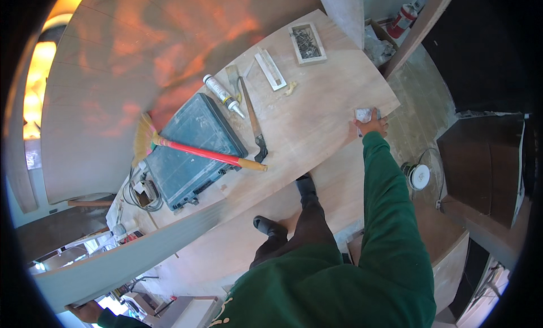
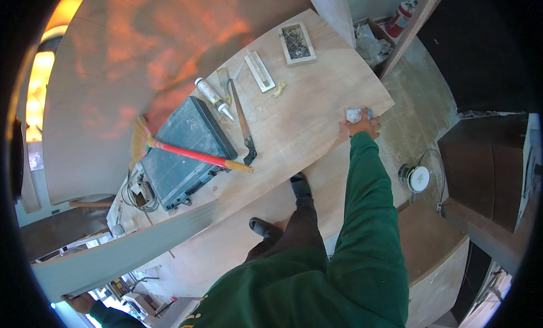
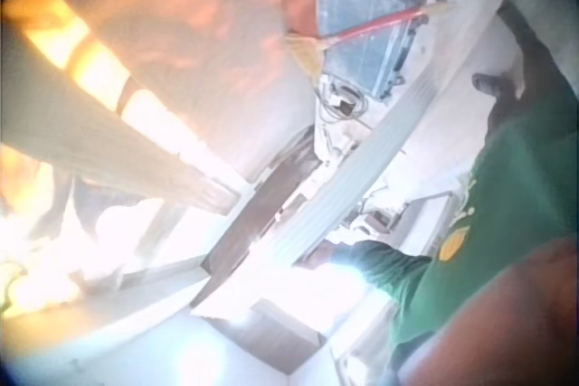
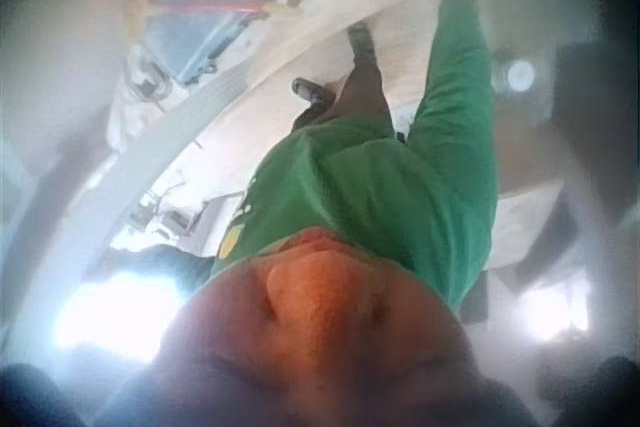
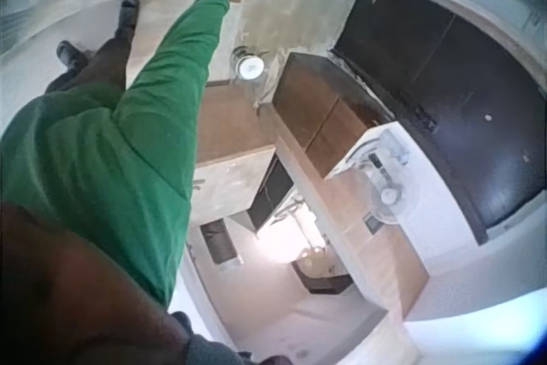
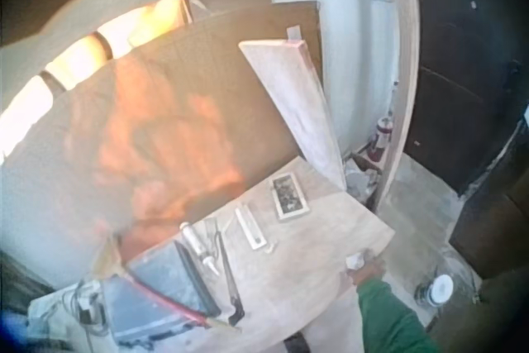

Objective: The person sweeps a workbench with a broom, then picks up a white corrugated panel and smooths its edges with a metal block. They carry the panel to a wall unit and fit it into a vertical slot, adjusting it to align with the surrounding wood trim.

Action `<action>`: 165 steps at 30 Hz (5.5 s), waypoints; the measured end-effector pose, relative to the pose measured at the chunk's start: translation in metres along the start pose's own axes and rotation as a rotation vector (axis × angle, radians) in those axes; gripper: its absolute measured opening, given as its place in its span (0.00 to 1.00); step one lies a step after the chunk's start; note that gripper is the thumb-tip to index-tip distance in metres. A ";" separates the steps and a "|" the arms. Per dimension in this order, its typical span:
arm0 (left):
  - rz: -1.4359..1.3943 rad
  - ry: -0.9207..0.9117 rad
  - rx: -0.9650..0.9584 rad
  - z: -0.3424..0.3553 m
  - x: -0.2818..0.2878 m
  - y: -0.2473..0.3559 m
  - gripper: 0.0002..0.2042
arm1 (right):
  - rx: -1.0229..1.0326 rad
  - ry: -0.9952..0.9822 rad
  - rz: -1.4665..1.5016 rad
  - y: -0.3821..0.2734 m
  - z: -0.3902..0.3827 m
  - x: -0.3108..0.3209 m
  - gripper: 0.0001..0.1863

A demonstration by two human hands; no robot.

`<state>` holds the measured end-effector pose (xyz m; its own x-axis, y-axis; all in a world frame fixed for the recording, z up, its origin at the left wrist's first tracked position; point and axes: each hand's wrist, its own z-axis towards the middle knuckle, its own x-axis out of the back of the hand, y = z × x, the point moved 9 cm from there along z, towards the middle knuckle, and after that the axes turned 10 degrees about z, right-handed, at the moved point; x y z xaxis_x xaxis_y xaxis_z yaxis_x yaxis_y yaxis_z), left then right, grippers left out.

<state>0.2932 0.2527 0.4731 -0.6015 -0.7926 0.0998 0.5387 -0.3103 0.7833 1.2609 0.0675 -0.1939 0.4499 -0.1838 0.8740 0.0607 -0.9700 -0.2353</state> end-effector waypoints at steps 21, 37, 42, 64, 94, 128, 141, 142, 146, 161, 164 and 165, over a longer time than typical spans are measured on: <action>-0.280 -0.184 0.142 -0.022 -0.002 -0.020 0.21 | 0.580 -1.454 1.948 -0.177 -0.295 0.136 0.57; -0.222 -0.352 0.009 -0.041 -0.025 0.048 0.28 | 1.806 -1.104 1.339 -0.367 -0.731 0.307 0.58; -0.285 -0.340 0.042 -0.040 -0.021 0.039 0.27 | 2.028 -1.013 1.302 -0.431 -0.832 0.377 0.52; -0.256 -0.374 0.018 -0.063 -0.020 0.066 0.29 | 2.377 -0.636 1.230 -0.499 -0.961 0.514 0.47; -0.345 -0.370 0.027 -0.067 -0.030 0.057 0.29 | 1.581 -1.603 1.063 -0.375 -0.737 0.095 0.59; -0.316 -0.350 -0.013 -0.060 -0.030 0.052 0.36 | 2.069 -1.417 1.113 -0.497 -0.874 0.359 0.49; -0.265 -0.323 -0.015 -0.055 -0.023 0.041 0.32 | 1.357 -1.681 1.022 -0.337 -0.692 -0.004 0.55; -0.287 -0.348 -0.026 -0.058 -0.032 0.049 0.29 | 1.124 -1.689 0.986 -0.309 -0.653 -0.059 0.53; -0.354 -0.342 0.072 -0.056 -0.034 0.036 0.23 | 0.602 -1.583 0.804 -0.222 -0.566 -0.179 0.48; -0.416 -0.437 0.323 -0.147 -0.038 -0.082 0.29 | 0.190 -1.578 0.895 -0.179 -0.488 -0.229 0.36; -0.398 -0.421 0.326 -0.148 -0.031 -0.093 0.26 | 0.125 -1.559 0.848 -0.168 -0.487 -0.256 0.37; -0.399 -0.417 0.343 -0.150 -0.029 -0.097 0.25 | 0.089 -1.526 0.826 -0.163 -0.487 -0.265 0.37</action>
<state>0.3465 0.2272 0.3023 -0.9304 -0.3610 -0.0629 0.0512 -0.2981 0.9531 0.6978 0.1969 -0.1800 0.7491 -0.2319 -0.6205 -0.5789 -0.6847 -0.4428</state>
